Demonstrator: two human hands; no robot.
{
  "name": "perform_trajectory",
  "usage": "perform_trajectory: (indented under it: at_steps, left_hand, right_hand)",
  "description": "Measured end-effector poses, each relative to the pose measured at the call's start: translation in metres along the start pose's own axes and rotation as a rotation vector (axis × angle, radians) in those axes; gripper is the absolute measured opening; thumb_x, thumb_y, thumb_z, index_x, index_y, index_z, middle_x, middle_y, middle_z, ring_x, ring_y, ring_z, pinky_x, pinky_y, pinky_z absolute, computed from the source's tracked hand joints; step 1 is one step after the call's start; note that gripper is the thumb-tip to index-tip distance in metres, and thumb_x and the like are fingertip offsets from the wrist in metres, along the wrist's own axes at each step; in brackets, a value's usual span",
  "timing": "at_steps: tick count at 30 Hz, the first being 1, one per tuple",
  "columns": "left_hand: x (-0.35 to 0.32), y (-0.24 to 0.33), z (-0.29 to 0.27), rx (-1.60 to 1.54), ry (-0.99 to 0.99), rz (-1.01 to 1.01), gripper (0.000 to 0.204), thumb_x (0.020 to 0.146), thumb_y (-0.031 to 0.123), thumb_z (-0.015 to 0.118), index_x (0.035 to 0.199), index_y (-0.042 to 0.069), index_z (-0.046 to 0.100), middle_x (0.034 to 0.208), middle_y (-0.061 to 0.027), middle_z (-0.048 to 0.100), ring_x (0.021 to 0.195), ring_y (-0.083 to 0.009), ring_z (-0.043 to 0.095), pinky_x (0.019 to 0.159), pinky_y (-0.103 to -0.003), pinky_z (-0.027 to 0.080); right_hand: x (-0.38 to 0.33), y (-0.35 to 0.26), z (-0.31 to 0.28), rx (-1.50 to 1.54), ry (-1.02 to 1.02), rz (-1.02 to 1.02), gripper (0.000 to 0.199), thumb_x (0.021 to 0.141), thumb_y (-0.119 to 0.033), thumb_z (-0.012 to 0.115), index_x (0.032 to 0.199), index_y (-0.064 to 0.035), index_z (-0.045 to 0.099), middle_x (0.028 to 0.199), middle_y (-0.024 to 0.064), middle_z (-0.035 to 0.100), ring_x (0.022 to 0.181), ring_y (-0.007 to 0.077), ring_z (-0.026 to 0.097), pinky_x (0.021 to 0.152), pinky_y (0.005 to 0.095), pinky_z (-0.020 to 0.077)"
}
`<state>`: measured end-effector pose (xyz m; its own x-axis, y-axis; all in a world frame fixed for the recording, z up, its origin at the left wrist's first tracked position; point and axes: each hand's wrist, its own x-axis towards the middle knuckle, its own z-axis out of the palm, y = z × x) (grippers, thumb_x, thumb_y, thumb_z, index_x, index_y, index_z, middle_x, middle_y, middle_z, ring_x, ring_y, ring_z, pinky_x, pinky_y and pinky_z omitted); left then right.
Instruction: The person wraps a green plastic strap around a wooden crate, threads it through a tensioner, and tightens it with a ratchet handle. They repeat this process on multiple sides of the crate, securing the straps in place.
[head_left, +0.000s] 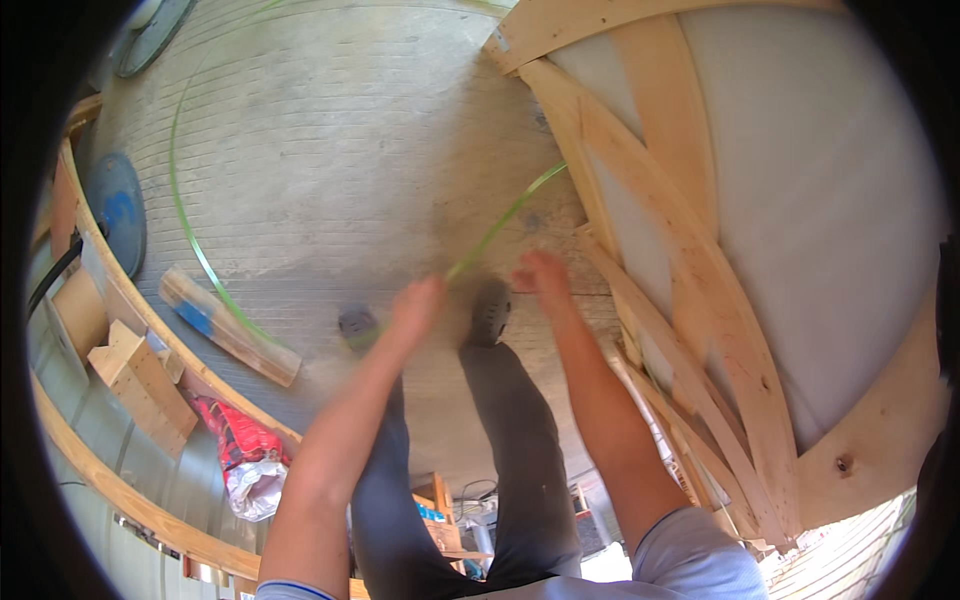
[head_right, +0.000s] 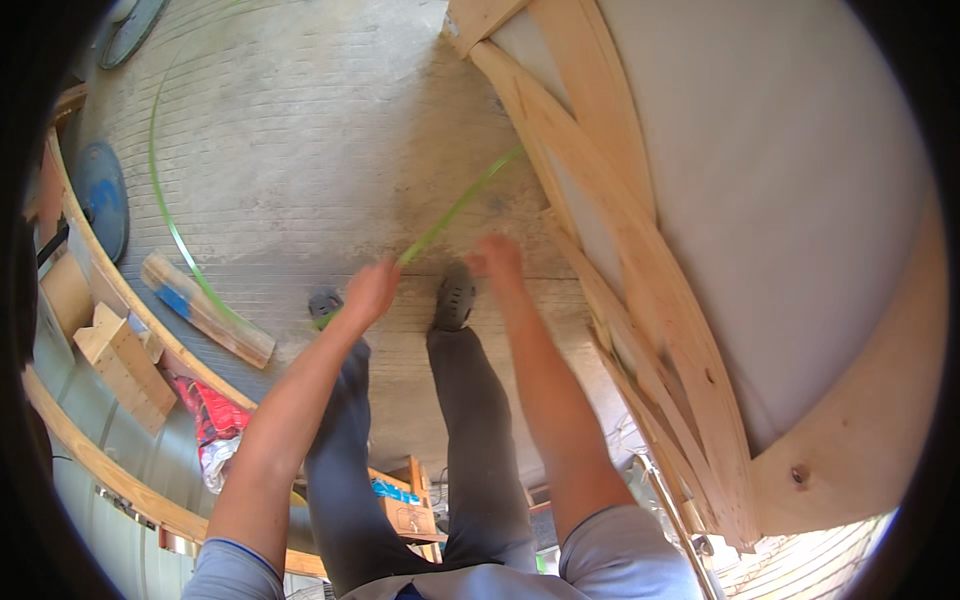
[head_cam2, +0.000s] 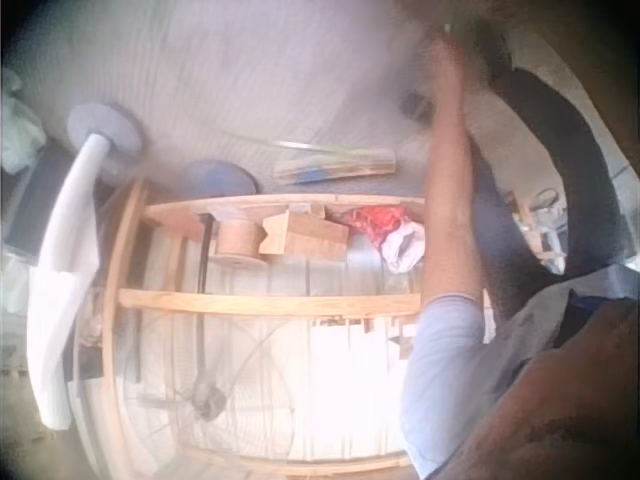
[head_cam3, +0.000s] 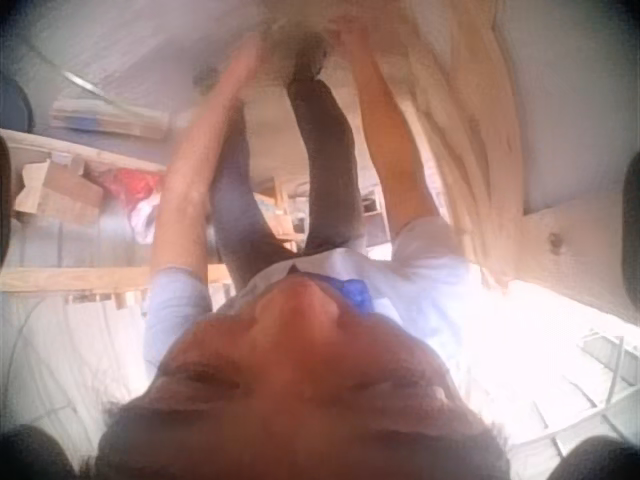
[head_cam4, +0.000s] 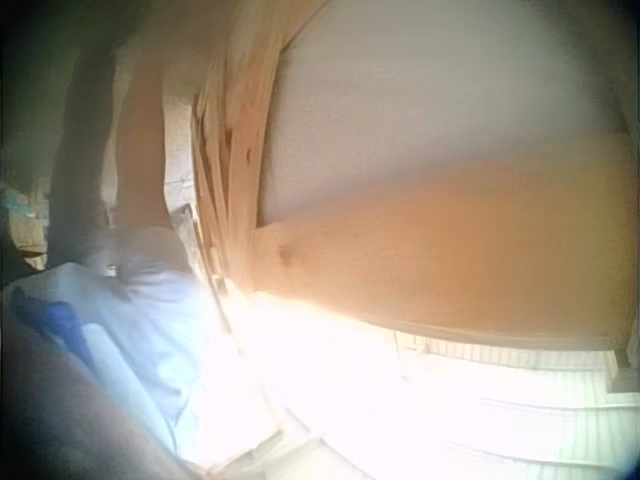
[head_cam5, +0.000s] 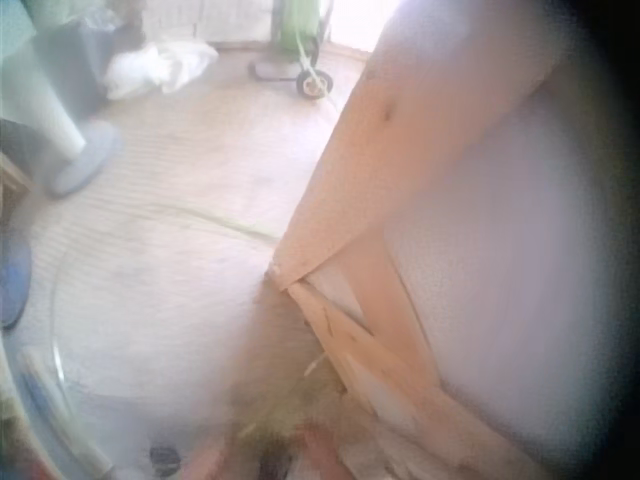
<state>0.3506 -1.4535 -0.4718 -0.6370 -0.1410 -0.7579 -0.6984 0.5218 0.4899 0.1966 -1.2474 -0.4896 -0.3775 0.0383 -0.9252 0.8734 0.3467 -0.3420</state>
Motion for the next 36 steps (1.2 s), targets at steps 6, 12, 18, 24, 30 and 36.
perform_trajectory:
  at_steps: [6,12,18,24,30,36]
  left_hand:
    - [0.076,0.124,-0.013,0.347,0.571,0.307,0.04,0.089,0.023,0.056,0.122,0.002,0.05,0.121,-0.0178,0.058,0.111,-0.0331,0.055,0.097,-0.045,0.04]
    - [-0.083,0.071,-0.039,0.219,0.201,0.131,0.033,0.082,0.013,0.059,0.113,0.002,0.057,0.113,-0.0184,0.059,0.104,-0.037,0.056,0.087,-0.044,0.047]
    - [-0.285,-0.001,-0.101,0.192,-0.015,-0.162,0.028,0.089,0.025,0.052,0.099,0.0,0.061,0.098,-0.0271,0.063,0.093,-0.0437,0.06,0.083,-0.052,0.048]
    - [-0.39,0.019,-0.162,0.204,0.068,-0.236,0.037,0.09,0.03,0.049,0.1,-0.001,0.065,0.099,-0.0277,0.065,0.098,-0.0445,0.06,0.088,-0.051,0.046]
    - [-0.377,0.092,-0.171,-0.126,-0.031,-0.185,0.035,0.091,0.024,0.051,0.108,-0.003,0.065,0.086,-0.0196,0.069,0.075,-0.0299,0.069,0.068,-0.041,0.055]
    - [-0.369,0.189,-0.183,0.075,-0.143,0.184,0.03,0.091,0.021,0.051,0.102,-0.004,0.066,0.079,-0.0139,0.069,0.065,-0.0213,0.068,0.06,-0.035,0.055]
  right_hand:
    - [-0.143,0.047,-0.039,-0.007,-0.018,0.031,0.036,0.093,-0.027,0.059,0.116,0.0007,0.058,0.103,0.0141,0.067,0.075,0.0207,0.067,0.063,0.0301,0.0513]
    - [-0.244,0.074,-0.096,0.003,0.18,0.139,0.031,0.093,-0.025,0.057,0.11,0.0015,0.059,0.097,0.0144,0.067,0.07,0.0202,0.067,0.057,0.0296,0.0529]
    - [-0.343,0.087,-0.137,0.097,0.005,0.173,0.03,0.091,-0.023,0.058,0.109,0.0001,0.06,0.094,0.0126,0.068,0.072,0.0205,0.066,0.058,0.031,0.0519]
    - [-0.43,0.095,-0.172,0.05,-0.079,0.003,0.028,0.092,-0.021,0.056,0.108,0.0005,0.061,0.093,0.0121,0.068,0.072,0.0199,0.067,0.057,0.0303,0.0529]
    - [-0.516,0.124,-0.194,0.235,0.047,0.013,0.026,0.093,-0.02,0.054,0.109,-0.0001,0.061,0.094,0.0114,0.068,0.071,0.0192,0.067,0.056,0.031,0.0539]
    - [-0.605,0.221,-0.184,0.624,0.261,0.072,0.023,0.092,-0.019,0.055,0.106,-0.0011,0.06,0.094,0.0114,0.068,0.071,0.0205,0.066,0.056,0.0323,0.0537]
